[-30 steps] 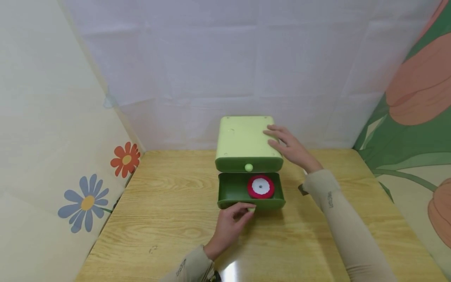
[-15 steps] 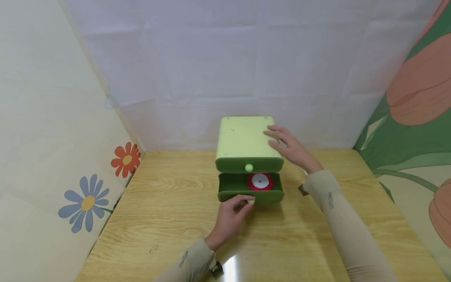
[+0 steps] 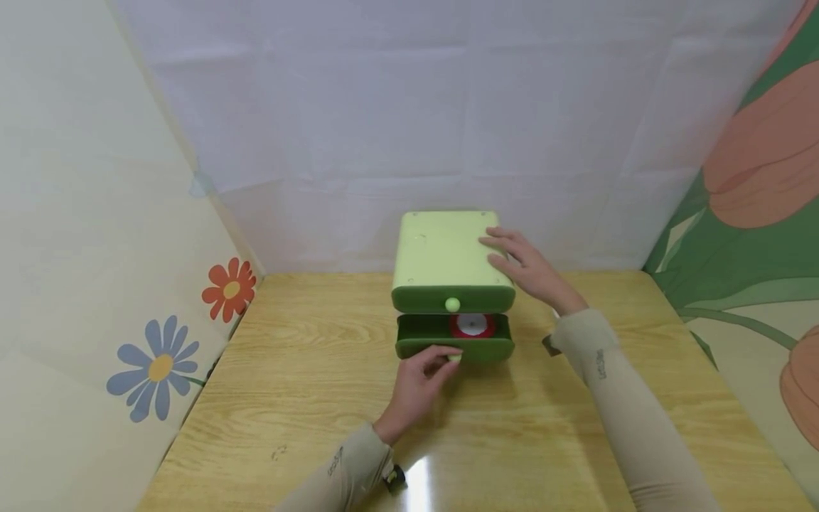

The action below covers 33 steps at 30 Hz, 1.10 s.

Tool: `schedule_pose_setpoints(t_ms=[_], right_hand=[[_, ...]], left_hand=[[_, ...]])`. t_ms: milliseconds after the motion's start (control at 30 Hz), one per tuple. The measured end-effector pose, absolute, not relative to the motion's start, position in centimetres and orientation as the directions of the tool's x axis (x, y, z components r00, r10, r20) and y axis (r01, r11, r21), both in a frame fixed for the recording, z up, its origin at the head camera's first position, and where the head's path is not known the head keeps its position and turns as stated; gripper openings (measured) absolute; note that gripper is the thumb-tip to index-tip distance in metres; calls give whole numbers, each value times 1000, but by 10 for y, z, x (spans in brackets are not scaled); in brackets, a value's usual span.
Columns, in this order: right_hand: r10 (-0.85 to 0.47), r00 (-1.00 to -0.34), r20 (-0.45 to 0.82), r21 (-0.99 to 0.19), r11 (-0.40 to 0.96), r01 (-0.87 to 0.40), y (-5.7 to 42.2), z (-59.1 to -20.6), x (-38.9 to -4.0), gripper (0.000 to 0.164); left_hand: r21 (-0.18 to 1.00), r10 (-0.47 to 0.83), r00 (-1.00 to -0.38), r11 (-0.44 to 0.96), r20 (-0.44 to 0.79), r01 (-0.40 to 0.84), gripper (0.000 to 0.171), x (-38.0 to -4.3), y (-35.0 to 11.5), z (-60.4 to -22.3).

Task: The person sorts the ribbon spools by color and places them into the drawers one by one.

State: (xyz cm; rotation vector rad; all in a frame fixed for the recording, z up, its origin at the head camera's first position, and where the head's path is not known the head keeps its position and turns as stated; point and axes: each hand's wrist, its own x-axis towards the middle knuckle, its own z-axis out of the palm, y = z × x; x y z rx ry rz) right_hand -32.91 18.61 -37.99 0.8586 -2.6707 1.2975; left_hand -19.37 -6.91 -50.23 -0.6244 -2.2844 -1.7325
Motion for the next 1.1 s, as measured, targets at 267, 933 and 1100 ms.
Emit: schedule_pose_setpoints(t_ms=[267,933,1100], right_hand=[[-464,-842,276,-710,492,-504,187,-379,-328,49],[-461,-847,266,-709,502,-496,187,-380,-328,49],[-461,-846,270,-707,502,-499,187,-380,-330,49]], left_hand=[[872,197,-898,231,393,432,18,-205,-71,-502],[897,154,-921,215,359,385,19,-222,-63,-498],[902,150,-924,212,351,377,19,-215,-61,-481]])
